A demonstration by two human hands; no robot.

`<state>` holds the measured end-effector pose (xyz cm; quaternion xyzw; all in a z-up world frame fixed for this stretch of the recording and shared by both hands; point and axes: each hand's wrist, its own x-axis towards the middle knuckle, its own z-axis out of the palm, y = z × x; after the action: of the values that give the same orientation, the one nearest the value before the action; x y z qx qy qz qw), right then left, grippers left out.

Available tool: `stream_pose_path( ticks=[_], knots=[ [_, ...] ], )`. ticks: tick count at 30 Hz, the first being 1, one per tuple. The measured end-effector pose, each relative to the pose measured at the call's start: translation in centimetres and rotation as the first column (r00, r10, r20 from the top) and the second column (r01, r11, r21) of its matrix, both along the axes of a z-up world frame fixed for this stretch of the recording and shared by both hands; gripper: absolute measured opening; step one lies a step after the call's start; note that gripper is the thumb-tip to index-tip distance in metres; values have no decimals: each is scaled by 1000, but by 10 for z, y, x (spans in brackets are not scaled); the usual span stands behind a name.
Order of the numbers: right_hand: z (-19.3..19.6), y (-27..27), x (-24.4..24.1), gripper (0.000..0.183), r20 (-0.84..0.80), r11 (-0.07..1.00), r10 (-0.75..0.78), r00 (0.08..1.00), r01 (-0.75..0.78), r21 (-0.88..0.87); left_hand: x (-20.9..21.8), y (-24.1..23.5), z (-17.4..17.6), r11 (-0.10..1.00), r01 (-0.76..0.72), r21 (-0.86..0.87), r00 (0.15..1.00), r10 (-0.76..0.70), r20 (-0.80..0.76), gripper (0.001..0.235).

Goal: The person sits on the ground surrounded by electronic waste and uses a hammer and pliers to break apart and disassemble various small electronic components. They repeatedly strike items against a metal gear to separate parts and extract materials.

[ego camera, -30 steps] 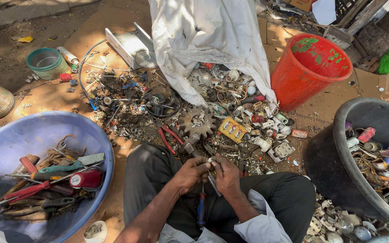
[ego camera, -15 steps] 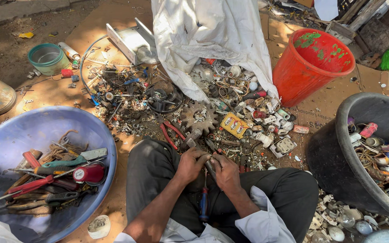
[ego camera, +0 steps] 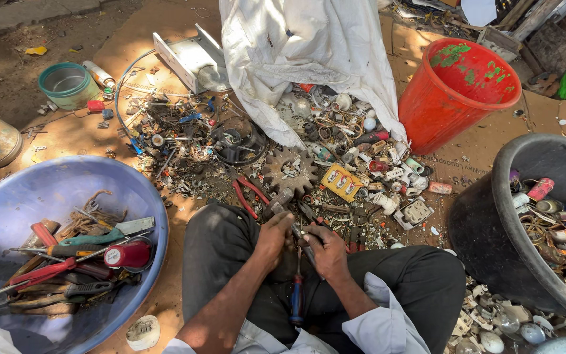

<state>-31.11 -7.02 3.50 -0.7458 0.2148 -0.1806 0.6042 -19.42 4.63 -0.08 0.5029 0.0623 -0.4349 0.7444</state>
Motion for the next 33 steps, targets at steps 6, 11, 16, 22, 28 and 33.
stream_pose_path(
  ticks=[6, 11, 16, 22, 28, 33],
  knots=[
    [15, -1, 1, 25, 145, 919, 76, 987, -12, -395, 3, 4, 34, 994, 24, -108, 940, -59, -337, 45],
    [19, -9, 10, 27, 37, 935, -123, 992, 129, -330, 9, 3, 47, 995, -41, -94, 920, 1, -392, 46],
    [6, -30, 27, 22, -278, 984, -177, 944, 177, -25, 43, 12, 38, 965, -243, -98, 969, 238, -66, 14],
    [10, -60, 114, 33, -229, 804, -60, 972, -89, -588, 71, -2, 5, 920, -380, 95, 924, 382, -7, 15],
    [-16, -85, 221, 41, -545, 759, -299, 783, -151, -634, 77, -20, -23, 934, -351, 70, 936, 352, -1, 14],
    [-54, -109, 221, 36, -203, 956, -235, 951, 263, 128, 82, -24, -18, 929, -338, 153, 931, 353, -87, 13]
  ],
)
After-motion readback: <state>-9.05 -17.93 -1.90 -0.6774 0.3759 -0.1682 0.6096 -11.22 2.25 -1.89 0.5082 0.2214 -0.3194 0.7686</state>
